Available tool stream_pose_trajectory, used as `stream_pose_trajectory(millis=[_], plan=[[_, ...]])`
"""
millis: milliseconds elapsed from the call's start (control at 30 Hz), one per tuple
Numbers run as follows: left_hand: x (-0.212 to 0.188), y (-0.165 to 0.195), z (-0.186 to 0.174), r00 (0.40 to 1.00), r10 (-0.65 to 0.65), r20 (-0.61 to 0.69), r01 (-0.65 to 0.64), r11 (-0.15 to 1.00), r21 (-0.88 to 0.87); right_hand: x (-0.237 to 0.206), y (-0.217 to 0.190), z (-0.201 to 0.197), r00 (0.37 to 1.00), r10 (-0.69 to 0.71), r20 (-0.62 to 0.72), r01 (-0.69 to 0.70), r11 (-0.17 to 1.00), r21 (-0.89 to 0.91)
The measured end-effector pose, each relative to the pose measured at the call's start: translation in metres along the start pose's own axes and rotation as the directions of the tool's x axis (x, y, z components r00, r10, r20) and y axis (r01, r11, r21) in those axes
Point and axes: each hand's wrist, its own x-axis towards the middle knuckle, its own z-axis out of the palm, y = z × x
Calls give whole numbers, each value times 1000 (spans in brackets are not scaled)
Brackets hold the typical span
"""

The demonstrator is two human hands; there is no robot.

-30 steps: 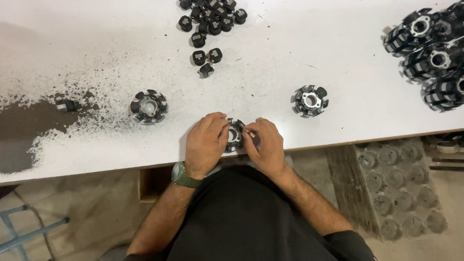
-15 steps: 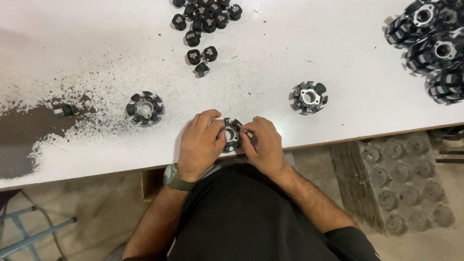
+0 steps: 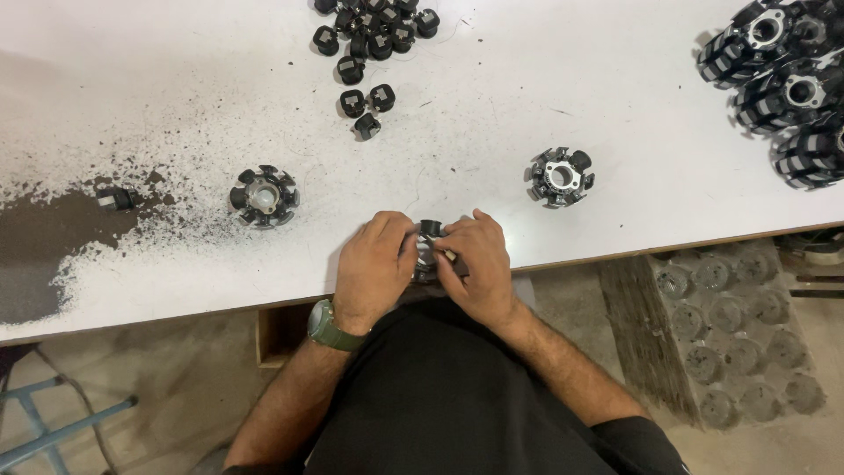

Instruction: The person sits at a white workbench assembling omni wheels, pressing small black rollers into the holes around each wheel hub one at a time and using a small hex key to tighten them. Finished wheels are set aside on the table as more hubs and rollers are picked up.

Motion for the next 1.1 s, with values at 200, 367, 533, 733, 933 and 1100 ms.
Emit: stream_pose_trajectory(millis=[200, 367, 533, 733, 933, 1100], plan=[[-4, -4, 2, 1000, 7, -12, -7, 1000, -3, 0, 0, 1, 999, -16, 29, 16, 1000, -5], [-7, -9, 10, 992, 119, -30, -117, 992, 56, -3, 3, 3, 998, -33, 45, 32, 999, 10], [-11, -14, 21, 981, 180, -73, -171, 979, 115, -7, 5, 7, 999, -49, 1, 49, 998, 28], [-15, -14, 25, 983, 159, -96, -149, 983, 104, -7, 3, 8, 998, -68, 2, 68, 997, 38], [-17, -16, 27, 977, 179, -119, -166, 980, 108, -3, 1, 5, 996, -84, 12, 83, 994, 72], [-18, -16, 27, 973, 186, -135, -173, 980, 101, -1, -2, 5, 994, -109, -18, 110, 991, 81]])
